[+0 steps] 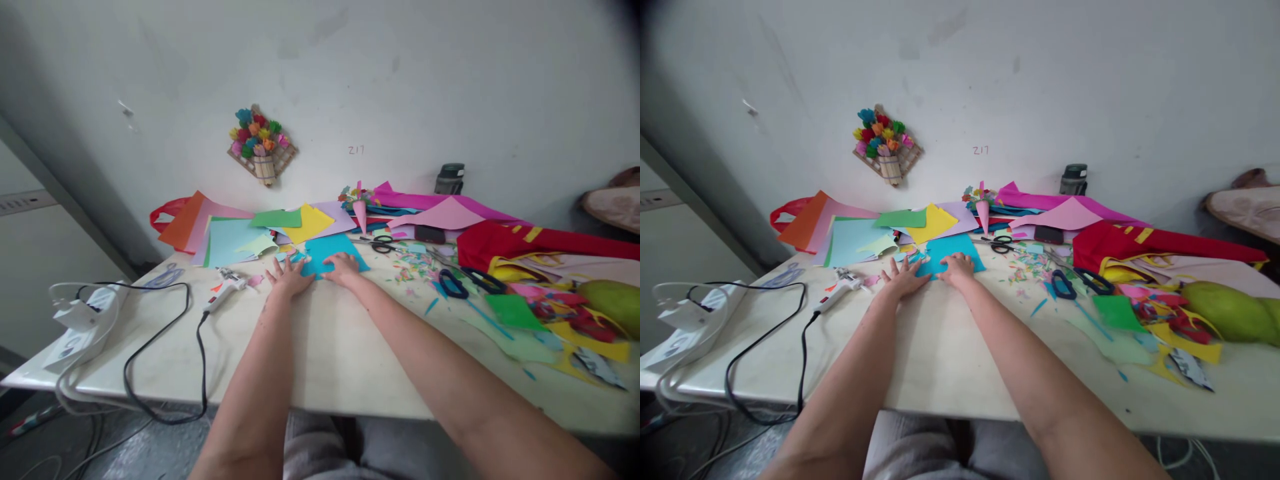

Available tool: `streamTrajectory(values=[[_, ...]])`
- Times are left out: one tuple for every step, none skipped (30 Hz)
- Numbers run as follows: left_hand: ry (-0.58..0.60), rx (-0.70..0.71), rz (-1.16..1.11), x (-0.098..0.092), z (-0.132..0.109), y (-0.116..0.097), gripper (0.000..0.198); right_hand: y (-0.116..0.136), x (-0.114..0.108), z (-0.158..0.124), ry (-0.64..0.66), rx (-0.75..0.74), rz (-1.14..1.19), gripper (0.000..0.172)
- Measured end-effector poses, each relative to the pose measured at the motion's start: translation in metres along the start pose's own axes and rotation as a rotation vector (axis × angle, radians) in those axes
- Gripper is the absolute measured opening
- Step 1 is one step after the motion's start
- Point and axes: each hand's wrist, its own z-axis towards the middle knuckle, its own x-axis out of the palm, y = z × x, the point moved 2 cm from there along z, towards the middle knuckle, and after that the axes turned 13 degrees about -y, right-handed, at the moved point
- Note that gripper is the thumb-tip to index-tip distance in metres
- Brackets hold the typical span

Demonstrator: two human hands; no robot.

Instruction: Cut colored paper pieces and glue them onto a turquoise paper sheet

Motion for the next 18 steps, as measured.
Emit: streamTrajectory(values=[[-0.003,-0.001,-0.002,-0.001,0.000,0.001,0.078,-0.001,-0.002,-0.001,0.010,0.001,-0.015,0.043],[-0.004,-0.002,-0.006,-0.001,0.000,0.002,0.079,-0.001,-0.004,-0.001,0.024,-0.003,-0.031,0.046],[-0.005,-0.004,-0.010,-0.002,0.000,0.003,0.079,-0.002,-0.006,-0.002,0.043,-0.007,-0.049,0.049],[-0.002,-0.005,-0.013,-0.002,0.000,0.004,0.079,-0.003,-0.008,-0.002,0.066,-0.010,-0.068,0.052],[0.000,-0.008,-0.015,-0.002,0.000,0.005,0.078,-0.005,-0.009,-0.002,0.091,-0.011,-0.085,0.056],[-0.001,-0.011,-0.013,-0.002,0.001,0.005,0.077,-0.007,-0.011,-0.002,0.117,-0.016,-0.098,0.060],[-0.006,-0.013,-0.009,-0.001,0.001,0.006,0.077,-0.009,-0.013,-0.001,0.143,-0.022,-0.108,0.063],[-0.008,-0.015,-0.002,-0.001,0.002,0.006,0.076,-0.013,-0.015,-0.001,0.166,-0.027,-0.115,0.065],[-0.009,-0.017,0.003,0.000,0.002,0.006,0.076,-0.016,-0.016,0.000,0.184,-0.031,-0.120,0.066],[-0.008,-0.018,0.006,0.001,0.003,0.006,0.076,-0.021,-0.018,0.001,0.198,-0.031,-0.125,0.066],[-0.008,-0.018,0.006,0.002,0.003,0.006,0.076,-0.025,-0.020,0.003,0.208,-0.028,-0.131,0.066],[-0.010,-0.018,0.004,0.002,0.003,0.006,0.077,-0.031,-0.022,0.004,0.216,-0.017,-0.140,0.067],[-0.012,-0.019,0.001,0.003,0.003,0.006,0.077,-0.036,-0.024,0.005,0.220,-0.009,-0.144,0.067],[-0.016,-0.022,-0.001,0.003,0.003,0.006,0.077,-0.042,-0.026,0.006,0.223,0.001,-0.145,0.067],[-0.021,-0.024,-0.001,0.004,0.003,0.006,0.077,-0.048,-0.027,0.007,0.228,0.008,-0.149,0.068],[-0.023,-0.029,0.000,0.003,0.003,0.006,0.077,-0.053,-0.027,0.008,0.228,0.009,-0.149,0.069],[-0.021,-0.034,0.002,0.003,0.003,0.006,0.077,-0.059,-0.028,0.009,0.220,0.013,-0.151,0.069],[-0.015,-0.038,0.003,0.003,0.002,0.006,0.077,-0.065,-0.027,0.011,0.190,0.011,-0.154,0.068]])
